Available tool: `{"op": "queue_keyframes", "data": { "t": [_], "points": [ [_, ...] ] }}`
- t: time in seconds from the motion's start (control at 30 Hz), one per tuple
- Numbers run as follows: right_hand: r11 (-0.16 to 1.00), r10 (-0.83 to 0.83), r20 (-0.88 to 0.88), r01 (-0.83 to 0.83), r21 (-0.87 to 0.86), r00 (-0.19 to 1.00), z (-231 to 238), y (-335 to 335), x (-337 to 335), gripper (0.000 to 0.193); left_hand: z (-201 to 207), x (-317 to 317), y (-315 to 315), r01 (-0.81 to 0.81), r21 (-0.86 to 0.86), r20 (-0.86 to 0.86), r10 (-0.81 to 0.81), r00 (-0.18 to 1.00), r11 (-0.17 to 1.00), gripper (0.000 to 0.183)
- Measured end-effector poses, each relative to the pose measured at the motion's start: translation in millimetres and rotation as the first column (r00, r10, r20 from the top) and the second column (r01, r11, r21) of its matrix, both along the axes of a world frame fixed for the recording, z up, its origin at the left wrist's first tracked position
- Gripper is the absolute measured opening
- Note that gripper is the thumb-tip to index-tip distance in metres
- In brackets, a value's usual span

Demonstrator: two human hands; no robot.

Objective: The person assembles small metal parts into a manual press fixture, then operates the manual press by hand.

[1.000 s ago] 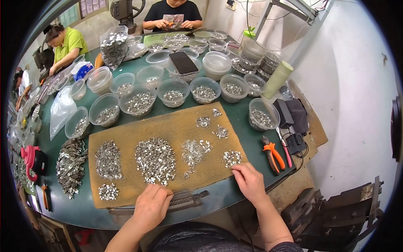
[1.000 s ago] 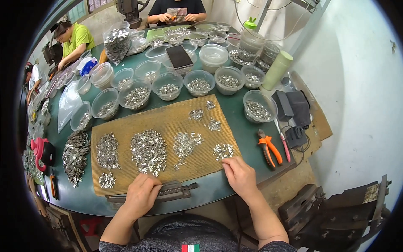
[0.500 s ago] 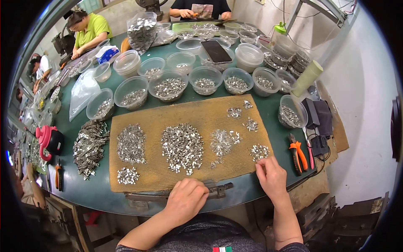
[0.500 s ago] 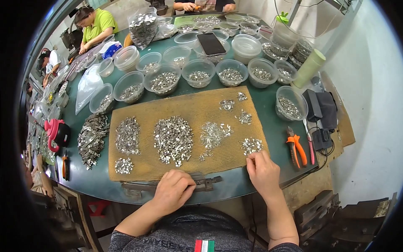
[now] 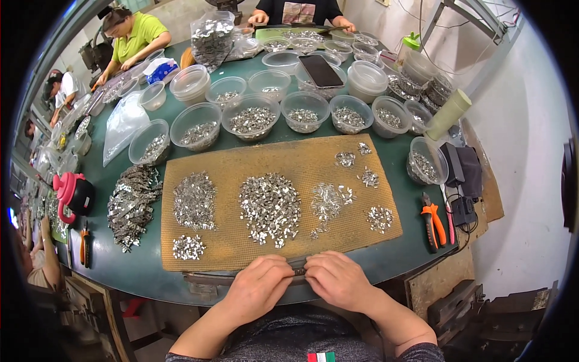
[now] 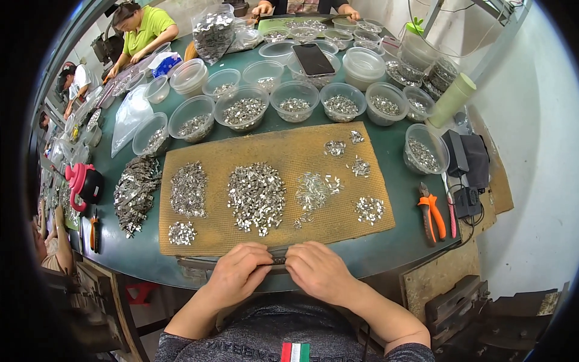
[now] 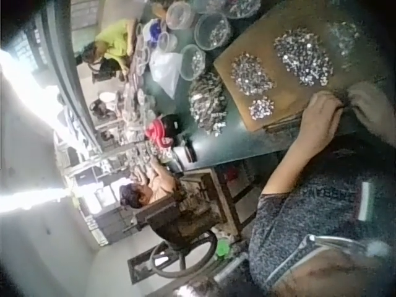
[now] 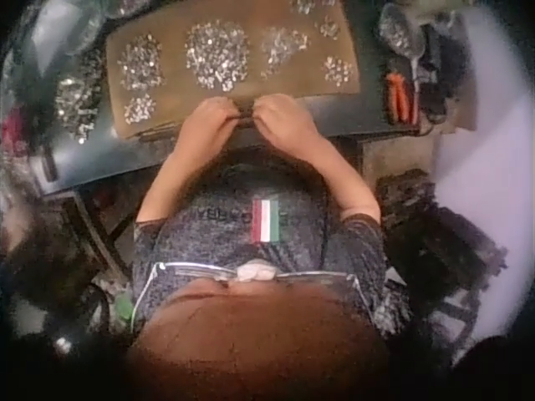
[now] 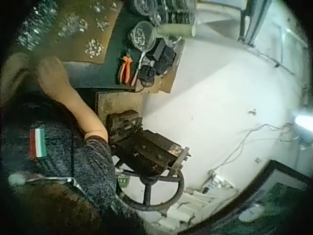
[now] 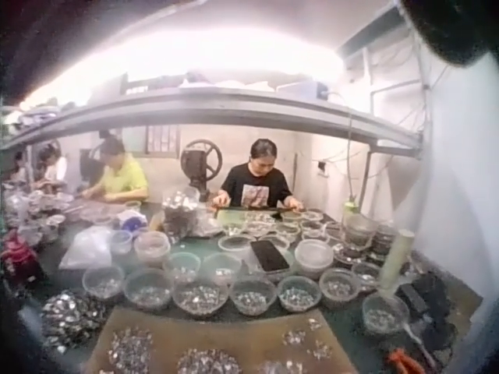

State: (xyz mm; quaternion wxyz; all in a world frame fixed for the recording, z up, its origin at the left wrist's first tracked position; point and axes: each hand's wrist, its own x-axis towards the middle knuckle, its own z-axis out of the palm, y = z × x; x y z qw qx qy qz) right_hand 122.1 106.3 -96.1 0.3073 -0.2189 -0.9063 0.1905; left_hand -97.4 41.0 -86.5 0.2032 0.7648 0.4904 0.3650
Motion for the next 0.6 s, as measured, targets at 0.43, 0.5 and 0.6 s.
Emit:
{"op": "queue_keyframes", "data": {
  "t": [0.43,0.5,0.6],
  "points": [
    [1.000,-0.011,0.123,0.014,-0.021,0.992,1,-8,-26,0.019,-6,-44,-20,-0.154,0.030,0.020,0.154,0.988,0.988,0.016],
    [0.999,-0.029,0.126,0.031,-0.013,0.992,2,-10,-29,0.018,-9,-51,-24,-0.171,0.034,0.024,0.170,0.985,0.985,0.016],
    [0.999,-0.020,0.114,0.024,-0.038,0.993,4,-11,-31,0.018,-12,-58,-31,-0.196,0.057,0.027,0.194,0.981,0.979,0.017]
  ]
}}
